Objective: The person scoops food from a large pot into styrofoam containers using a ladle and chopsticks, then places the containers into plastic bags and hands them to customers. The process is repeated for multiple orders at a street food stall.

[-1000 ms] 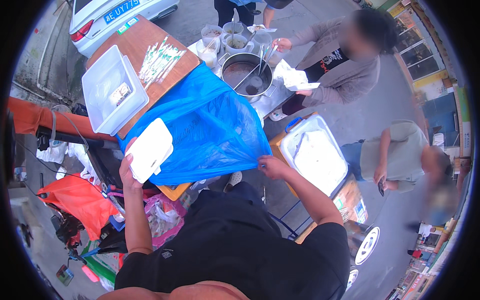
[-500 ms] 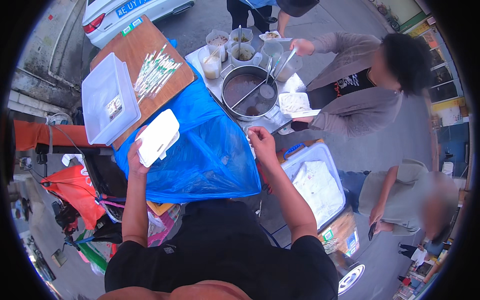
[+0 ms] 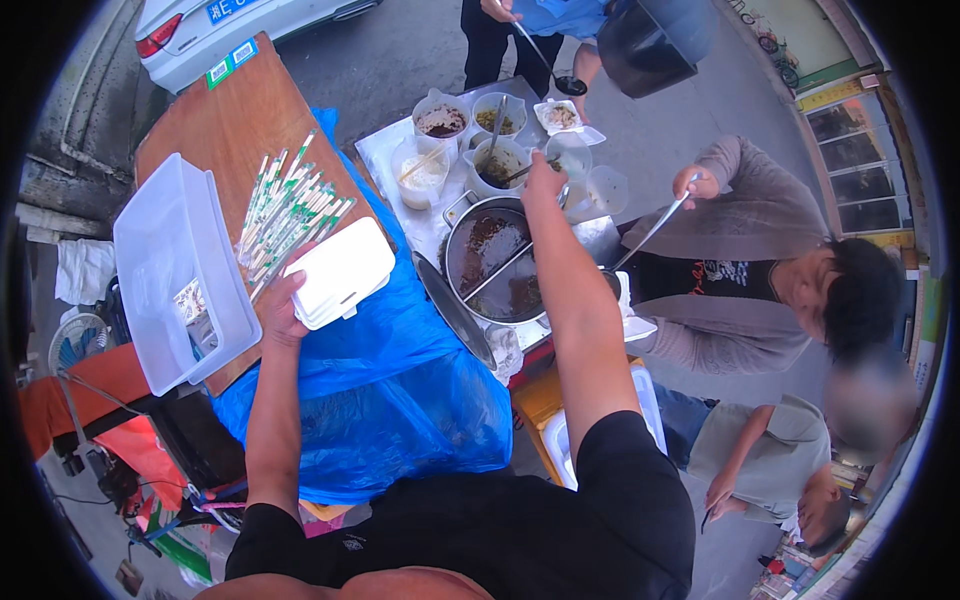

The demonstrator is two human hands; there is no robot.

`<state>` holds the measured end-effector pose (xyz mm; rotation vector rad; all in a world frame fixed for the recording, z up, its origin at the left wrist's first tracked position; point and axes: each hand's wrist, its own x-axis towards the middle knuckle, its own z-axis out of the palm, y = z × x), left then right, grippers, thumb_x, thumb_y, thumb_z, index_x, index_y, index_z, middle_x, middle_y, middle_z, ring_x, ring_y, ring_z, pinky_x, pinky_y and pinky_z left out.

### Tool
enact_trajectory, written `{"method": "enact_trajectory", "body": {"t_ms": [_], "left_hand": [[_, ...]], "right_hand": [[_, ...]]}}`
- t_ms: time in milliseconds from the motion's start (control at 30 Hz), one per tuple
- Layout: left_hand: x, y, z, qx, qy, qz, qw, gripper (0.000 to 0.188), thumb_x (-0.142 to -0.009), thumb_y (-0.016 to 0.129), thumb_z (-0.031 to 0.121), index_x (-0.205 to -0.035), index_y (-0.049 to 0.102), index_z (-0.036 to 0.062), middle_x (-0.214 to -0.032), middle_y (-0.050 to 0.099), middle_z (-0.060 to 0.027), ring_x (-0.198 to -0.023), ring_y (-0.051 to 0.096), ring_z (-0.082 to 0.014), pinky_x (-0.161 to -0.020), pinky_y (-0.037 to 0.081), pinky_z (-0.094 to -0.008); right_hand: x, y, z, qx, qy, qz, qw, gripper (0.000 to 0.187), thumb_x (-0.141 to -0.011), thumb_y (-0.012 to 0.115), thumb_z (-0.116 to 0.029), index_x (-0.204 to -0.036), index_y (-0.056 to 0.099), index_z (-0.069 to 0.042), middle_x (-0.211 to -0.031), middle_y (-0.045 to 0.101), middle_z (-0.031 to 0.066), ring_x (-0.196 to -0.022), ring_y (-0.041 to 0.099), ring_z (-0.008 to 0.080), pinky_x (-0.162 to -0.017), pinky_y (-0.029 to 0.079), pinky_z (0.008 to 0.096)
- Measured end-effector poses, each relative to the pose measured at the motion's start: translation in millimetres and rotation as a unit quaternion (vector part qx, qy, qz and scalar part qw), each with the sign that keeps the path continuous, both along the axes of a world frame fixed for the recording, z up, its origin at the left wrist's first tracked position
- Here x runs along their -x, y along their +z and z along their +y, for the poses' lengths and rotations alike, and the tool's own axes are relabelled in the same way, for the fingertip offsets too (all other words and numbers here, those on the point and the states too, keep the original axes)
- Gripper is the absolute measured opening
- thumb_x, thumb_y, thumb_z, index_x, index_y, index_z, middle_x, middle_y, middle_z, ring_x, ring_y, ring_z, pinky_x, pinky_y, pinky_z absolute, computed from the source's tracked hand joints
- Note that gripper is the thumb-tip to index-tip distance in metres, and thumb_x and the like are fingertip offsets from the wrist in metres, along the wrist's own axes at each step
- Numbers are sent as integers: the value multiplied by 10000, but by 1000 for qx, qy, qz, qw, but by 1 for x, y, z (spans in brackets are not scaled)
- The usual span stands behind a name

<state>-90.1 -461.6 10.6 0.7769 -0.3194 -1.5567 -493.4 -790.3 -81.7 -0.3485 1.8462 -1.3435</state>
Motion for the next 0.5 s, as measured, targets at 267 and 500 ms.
{"method": "enact_trajectory", "body": {"t_ms": [267,500], "left_hand": [[-6,-18,-32,-29,-5,84,996,620,-953,691,244,-1486,516,-20,-1418,616,-205,-1302,631,-329,-1107,538,-445],[-8,-21,-32,-19,7,95,995,610,-983,642,282,-1499,504,-11,-1467,584,-229,-1350,604,-363,-1113,535,-481]], "right_hand": [[55,-20,-21,-4,480,376,793,310,-996,718,-348,-1127,742,-69,-747,650,54,-668,631,191,-614,511,368],[16,70,80,167,597,560,550,222,-1007,659,-178,-1194,725,-78,-1036,722,178,-926,707,414,-795,575,493]]}}
